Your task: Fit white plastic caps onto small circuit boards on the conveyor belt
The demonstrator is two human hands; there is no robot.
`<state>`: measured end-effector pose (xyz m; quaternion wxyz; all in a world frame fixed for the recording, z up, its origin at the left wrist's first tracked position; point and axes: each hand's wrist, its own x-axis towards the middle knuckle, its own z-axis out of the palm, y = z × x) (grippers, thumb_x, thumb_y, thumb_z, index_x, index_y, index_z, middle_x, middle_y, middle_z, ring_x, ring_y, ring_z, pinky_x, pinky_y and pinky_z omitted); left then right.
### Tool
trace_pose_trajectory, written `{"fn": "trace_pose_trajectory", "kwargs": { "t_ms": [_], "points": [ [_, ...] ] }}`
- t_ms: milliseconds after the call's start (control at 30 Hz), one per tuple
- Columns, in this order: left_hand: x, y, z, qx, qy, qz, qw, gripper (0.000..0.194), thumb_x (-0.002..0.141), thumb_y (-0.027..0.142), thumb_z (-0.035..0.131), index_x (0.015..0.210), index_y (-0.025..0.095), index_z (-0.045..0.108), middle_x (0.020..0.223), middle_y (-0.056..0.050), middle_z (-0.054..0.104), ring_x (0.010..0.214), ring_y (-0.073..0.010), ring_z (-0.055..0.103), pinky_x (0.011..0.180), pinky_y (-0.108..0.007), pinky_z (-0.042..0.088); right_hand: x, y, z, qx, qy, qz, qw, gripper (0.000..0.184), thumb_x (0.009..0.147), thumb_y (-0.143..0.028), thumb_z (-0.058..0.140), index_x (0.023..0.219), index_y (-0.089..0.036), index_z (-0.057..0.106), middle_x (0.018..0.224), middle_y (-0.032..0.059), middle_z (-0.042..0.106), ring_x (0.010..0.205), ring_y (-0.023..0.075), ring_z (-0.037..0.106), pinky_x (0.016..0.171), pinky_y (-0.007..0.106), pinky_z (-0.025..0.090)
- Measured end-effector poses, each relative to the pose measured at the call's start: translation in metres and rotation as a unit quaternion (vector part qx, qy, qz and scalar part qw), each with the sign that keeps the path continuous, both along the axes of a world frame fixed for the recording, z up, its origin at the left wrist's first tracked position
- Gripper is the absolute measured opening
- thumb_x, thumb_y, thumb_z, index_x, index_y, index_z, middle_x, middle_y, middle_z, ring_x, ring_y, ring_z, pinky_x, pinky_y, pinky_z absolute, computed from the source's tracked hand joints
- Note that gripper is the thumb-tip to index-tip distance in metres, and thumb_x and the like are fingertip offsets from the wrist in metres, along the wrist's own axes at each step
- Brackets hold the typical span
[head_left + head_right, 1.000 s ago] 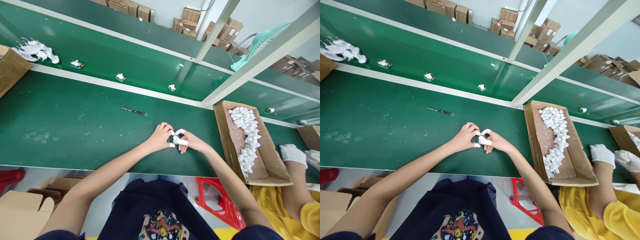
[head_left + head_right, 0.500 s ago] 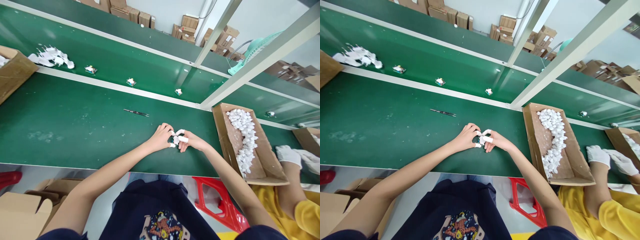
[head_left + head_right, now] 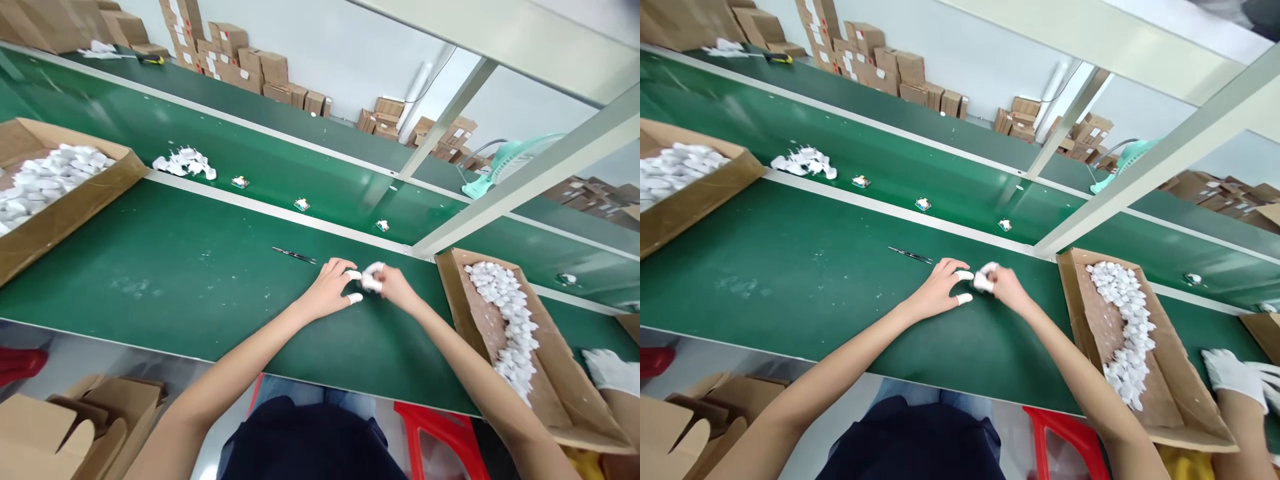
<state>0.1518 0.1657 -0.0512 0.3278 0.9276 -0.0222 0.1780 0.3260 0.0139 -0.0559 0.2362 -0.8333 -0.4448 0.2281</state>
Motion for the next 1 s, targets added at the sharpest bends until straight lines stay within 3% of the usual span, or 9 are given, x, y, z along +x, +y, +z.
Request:
{"fn": "trace_pose_trajectory", "kwargs": {
  "t_ms": [133, 300, 400, 500, 600, 700, 767, 833, 1000],
  "points": [
    [0.001, 0.001, -0.002, -0.021, -0.035, 0.058, 0.997, 0.030, 0.084, 0.032, 0.058, 0.110, 0.017, 0.054, 0.122, -0.008, 0.049, 0.117, -0.0219, 0.038, 0.099, -0.040, 0.036, 0.064, 0.080, -0.006, -0.029, -0.192, -0.083, 0.977, 0.021, 0.082, -0.032, 0.059, 0.087, -0.012, 0.060, 0.079, 0.0073, 0.059, 0.072, 0.0189, 0.054, 0.067, 0.028, 0.039],
    [-0.002, -0.012, -0.017, -0.008, -0.015, 0.035, 0.999, 0.029, 0.082, 0.035, 0.059, 0.106, 0.017, 0.056, 0.120, -0.008, 0.051, 0.115, -0.0227, 0.040, 0.095, -0.040, 0.038, 0.101, 0.142, -0.022, -0.054, -0.216, -0.107, 0.969, 0.033, 0.088, -0.032, 0.051, 0.108, -0.008, 0.063, 0.104, 0.0183, 0.055, 0.099, 0.0285, 0.051, 0.085, 0.035, 0.038],
    [-0.004, -0.019, -0.022, -0.008, -0.010, 0.024, 1.000, 0.030, 0.082, 0.035, 0.059, 0.105, 0.017, 0.056, 0.119, -0.008, 0.052, 0.115, -0.0229, 0.040, 0.094, -0.039, 0.039, 0.096, 0.161, -0.021, -0.051, -0.237, -0.121, 0.963, 0.049, 0.088, -0.043, 0.051, 0.120, -0.008, 0.060, 0.115, 0.0223, 0.050, 0.109, 0.0371, 0.043, 0.087, 0.044, 0.038],
    [-0.006, -0.022, -0.021, -0.013, -0.004, 0.019, 1.000, 0.029, 0.082, 0.033, 0.059, 0.106, 0.017, 0.055, 0.119, -0.008, 0.052, 0.115, -0.0229, 0.040, 0.093, -0.039, 0.040, 0.076, 0.191, -0.017, -0.001, -0.281, -0.043, 0.959, 0.059, 0.088, -0.046, 0.051, 0.134, -0.009, 0.048, 0.120, 0.0209, 0.048, 0.110, 0.0357, 0.041, 0.088, 0.044, 0.038],
    [-0.006, -0.020, -0.018, -0.021, -0.003, 0.037, 0.999, 0.026, 0.083, 0.030, 0.057, 0.107, 0.018, 0.055, 0.120, -0.008, 0.052, 0.114, -0.0224, 0.040, 0.093, -0.041, 0.041, 0.054, 0.229, -0.018, -0.004, -0.249, 0.051, 0.967, 0.043, 0.087, -0.033, 0.053, 0.120, -0.005, 0.056, 0.112, 0.0210, 0.053, 0.103, 0.0325, 0.045, 0.083, 0.040, 0.040],
    [-0.005, -0.015, -0.015, -0.034, -0.023, 0.071, 0.997, 0.024, 0.084, 0.027, 0.054, 0.107, 0.018, 0.054, 0.119, -0.009, 0.052, 0.114, -0.0226, 0.041, 0.094, -0.041, 0.042, 0.043, 0.252, -0.017, -0.004, -0.213, 0.068, 0.975, 0.027, 0.086, -0.019, 0.051, 0.106, -0.004, 0.060, 0.109, 0.0202, 0.054, 0.098, 0.0269, 0.050, 0.083, 0.034, 0.040],
    [-0.004, -0.013, -0.012, -0.045, -0.047, 0.092, 0.994, 0.026, 0.085, 0.025, 0.053, 0.110, 0.018, 0.053, 0.119, -0.008, 0.052, 0.115, -0.0221, 0.041, 0.097, -0.041, 0.041, 0.041, 0.246, -0.011, 0.012, -0.201, 0.062, 0.978, 0.027, 0.087, -0.017, 0.049, 0.110, -0.004, 0.058, 0.110, 0.0178, 0.055, 0.096, 0.0221, 0.052, 0.085, 0.030, 0.039],
    [-0.003, -0.011, -0.008, -0.052, -0.073, 0.106, 0.990, 0.029, 0.085, 0.023, 0.052, 0.114, 0.018, 0.051, 0.119, -0.008, 0.051, 0.115, -0.0209, 0.041, 0.099, -0.040, 0.040, 0.038, 0.219, 0.001, 0.036, -0.186, 0.069, 0.979, 0.030, 0.087, -0.019, 0.053, 0.114, -0.007, 0.056, 0.105, 0.0136, 0.057, 0.092, 0.0187, 0.053, 0.085, 0.027, 0.039],
    [0.000, -0.008, 0.001, -0.052, -0.134, 0.126, 0.982, 0.031, 0.088, 0.021, 0.049, 0.119, 0.018, 0.050, 0.117, -0.008, 0.052, 0.111, -0.0197, 0.042, 0.098, -0.039, 0.040, 0.003, 0.089, 0.025, 0.076, -0.106, 0.237, 0.963, 0.011, 0.082, -0.017, 0.055, 0.092, -0.013, 0.057, 0.080, 0.0044, 0.055, 0.074, 0.0153, 0.051, 0.070, 0.026, 0.039]
  ]
}}
